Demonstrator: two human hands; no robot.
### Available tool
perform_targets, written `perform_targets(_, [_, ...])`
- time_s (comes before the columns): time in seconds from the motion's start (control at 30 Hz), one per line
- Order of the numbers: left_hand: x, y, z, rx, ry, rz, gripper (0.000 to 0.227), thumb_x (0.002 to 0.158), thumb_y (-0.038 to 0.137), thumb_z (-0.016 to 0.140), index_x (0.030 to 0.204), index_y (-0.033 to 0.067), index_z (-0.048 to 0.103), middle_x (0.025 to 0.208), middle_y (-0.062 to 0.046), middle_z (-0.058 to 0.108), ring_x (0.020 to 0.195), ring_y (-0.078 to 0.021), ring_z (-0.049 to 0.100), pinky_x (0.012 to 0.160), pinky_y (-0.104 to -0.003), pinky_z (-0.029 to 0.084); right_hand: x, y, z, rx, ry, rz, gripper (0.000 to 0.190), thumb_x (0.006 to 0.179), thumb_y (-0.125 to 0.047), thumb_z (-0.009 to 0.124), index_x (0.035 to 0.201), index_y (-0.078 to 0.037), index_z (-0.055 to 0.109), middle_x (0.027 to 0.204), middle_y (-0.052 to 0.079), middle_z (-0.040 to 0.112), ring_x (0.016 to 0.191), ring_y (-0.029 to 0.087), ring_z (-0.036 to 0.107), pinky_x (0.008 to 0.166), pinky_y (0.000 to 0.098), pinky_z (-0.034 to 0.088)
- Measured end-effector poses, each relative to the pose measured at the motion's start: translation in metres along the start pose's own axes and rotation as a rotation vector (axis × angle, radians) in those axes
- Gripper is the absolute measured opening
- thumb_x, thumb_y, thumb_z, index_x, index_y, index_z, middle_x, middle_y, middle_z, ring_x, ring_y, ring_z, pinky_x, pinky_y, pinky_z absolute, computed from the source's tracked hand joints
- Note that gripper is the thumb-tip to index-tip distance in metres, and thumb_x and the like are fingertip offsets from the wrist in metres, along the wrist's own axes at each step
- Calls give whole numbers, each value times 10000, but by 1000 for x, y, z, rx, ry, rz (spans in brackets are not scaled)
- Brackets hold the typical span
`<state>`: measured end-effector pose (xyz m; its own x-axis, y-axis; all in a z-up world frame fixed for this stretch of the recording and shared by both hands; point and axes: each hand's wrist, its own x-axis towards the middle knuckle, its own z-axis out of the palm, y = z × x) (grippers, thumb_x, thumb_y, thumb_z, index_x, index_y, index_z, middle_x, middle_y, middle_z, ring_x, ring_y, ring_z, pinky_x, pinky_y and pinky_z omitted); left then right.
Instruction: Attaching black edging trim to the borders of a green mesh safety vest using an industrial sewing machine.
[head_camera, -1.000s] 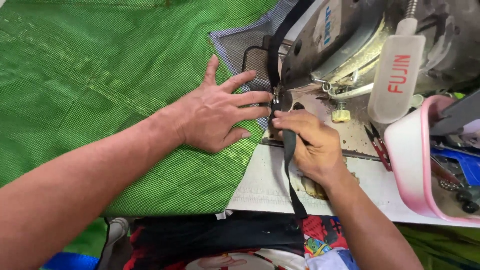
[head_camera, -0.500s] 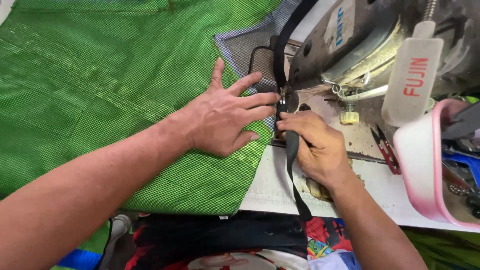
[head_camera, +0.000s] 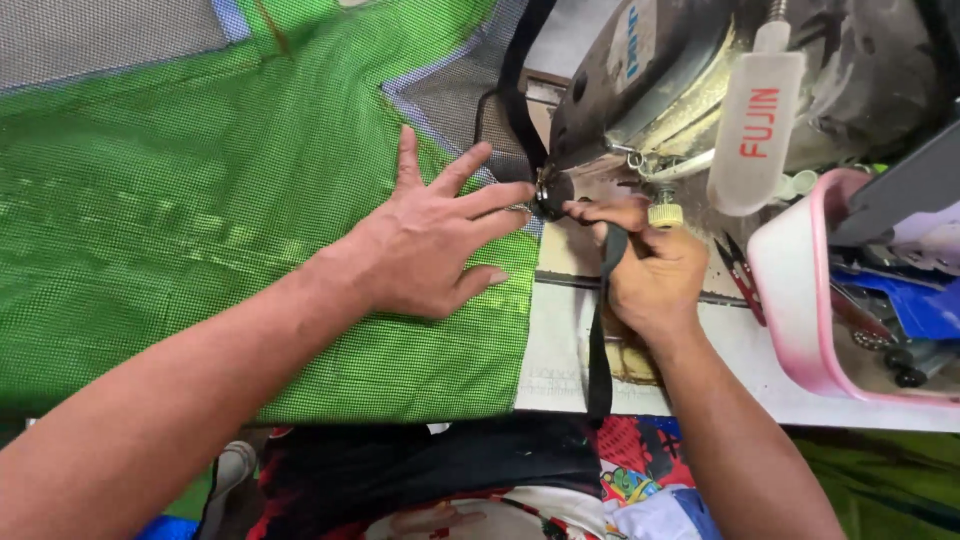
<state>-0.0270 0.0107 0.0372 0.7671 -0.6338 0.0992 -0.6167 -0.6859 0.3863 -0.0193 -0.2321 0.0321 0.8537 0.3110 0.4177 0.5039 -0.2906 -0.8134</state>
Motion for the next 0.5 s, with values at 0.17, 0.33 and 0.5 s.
perform_targets(0.17, [0,2,2,82,-10,-6,632,914,502,503,1456,179,460,1577,-12,369,1473,-449,174,954,-948,19,-5,-3,0,-66,-171,-203,60,957,13,650,978,34,702,1035,198,723,1050,341,738,987,403,606])
perform_targets(0.33, [-1,0,7,102,63,18,605,897,493,545,1402,160,526,1542,-24,417,1450,-471,233,939,-954,93,0,-5,1,-140,-264,-363,113,980,-9,608,996,57,698,1024,188,714,1043,351,725,956,430,585])
perform_targets(0.5, [2,2,9,114,54,18,599,894,498,546,1389,160,530,1536,-19,420,1447,-473,238,931,-961,103,4,-5,-2,-209,-304,-475,186,994,-8,508,1006,71,676,1016,215,719,1035,359,728,938,460,565])
